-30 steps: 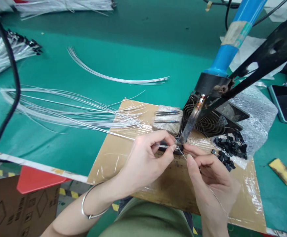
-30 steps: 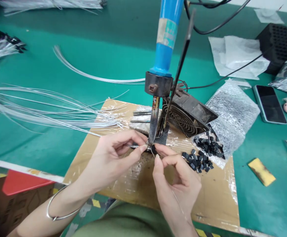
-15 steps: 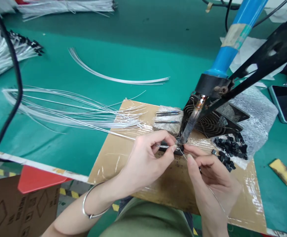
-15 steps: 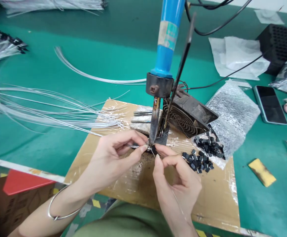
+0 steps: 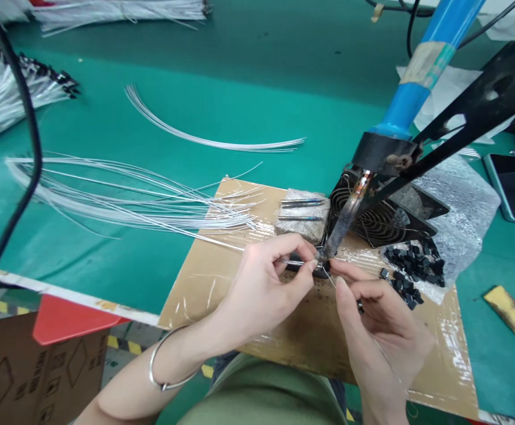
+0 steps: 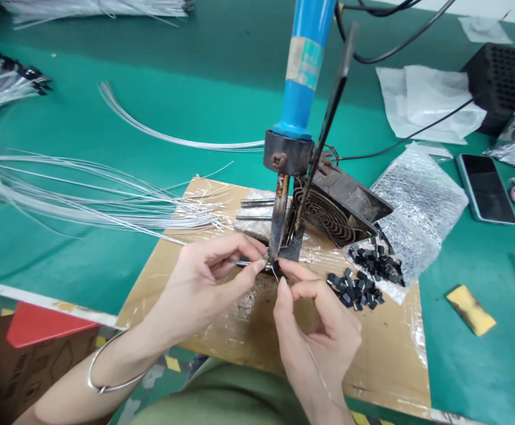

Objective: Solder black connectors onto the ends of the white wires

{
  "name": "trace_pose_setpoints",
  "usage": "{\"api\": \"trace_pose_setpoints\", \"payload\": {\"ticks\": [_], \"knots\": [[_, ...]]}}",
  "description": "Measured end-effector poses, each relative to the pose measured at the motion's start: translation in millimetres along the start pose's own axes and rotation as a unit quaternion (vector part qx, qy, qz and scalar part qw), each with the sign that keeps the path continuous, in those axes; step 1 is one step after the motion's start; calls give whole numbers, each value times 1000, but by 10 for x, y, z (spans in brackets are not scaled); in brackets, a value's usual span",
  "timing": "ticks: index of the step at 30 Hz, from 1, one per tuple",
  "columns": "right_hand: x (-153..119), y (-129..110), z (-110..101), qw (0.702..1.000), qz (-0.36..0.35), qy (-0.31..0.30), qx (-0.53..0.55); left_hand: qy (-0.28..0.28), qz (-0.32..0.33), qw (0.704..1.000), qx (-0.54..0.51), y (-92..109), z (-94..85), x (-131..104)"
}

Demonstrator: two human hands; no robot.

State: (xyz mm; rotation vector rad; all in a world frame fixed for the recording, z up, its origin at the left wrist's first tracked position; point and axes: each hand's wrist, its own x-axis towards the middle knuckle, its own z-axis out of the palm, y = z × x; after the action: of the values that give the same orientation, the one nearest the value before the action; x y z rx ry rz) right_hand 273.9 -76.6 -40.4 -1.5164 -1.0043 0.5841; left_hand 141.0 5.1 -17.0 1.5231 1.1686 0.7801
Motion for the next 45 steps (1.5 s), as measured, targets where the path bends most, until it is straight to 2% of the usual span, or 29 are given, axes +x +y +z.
{"api": "trace_pose_setpoints", "payload": {"ticks": [12,34,45], "knots": [[1,-33,39,999,-26,19,-36,2,-8,1000,-1,-1,23,-22],[-9,-50,65,997,-53,24,-45,12,24,1000,-15,7,28,-33],[-22,42,14,995,-89,-6,-48,20,40,999,14,-16,39,-32]]}}
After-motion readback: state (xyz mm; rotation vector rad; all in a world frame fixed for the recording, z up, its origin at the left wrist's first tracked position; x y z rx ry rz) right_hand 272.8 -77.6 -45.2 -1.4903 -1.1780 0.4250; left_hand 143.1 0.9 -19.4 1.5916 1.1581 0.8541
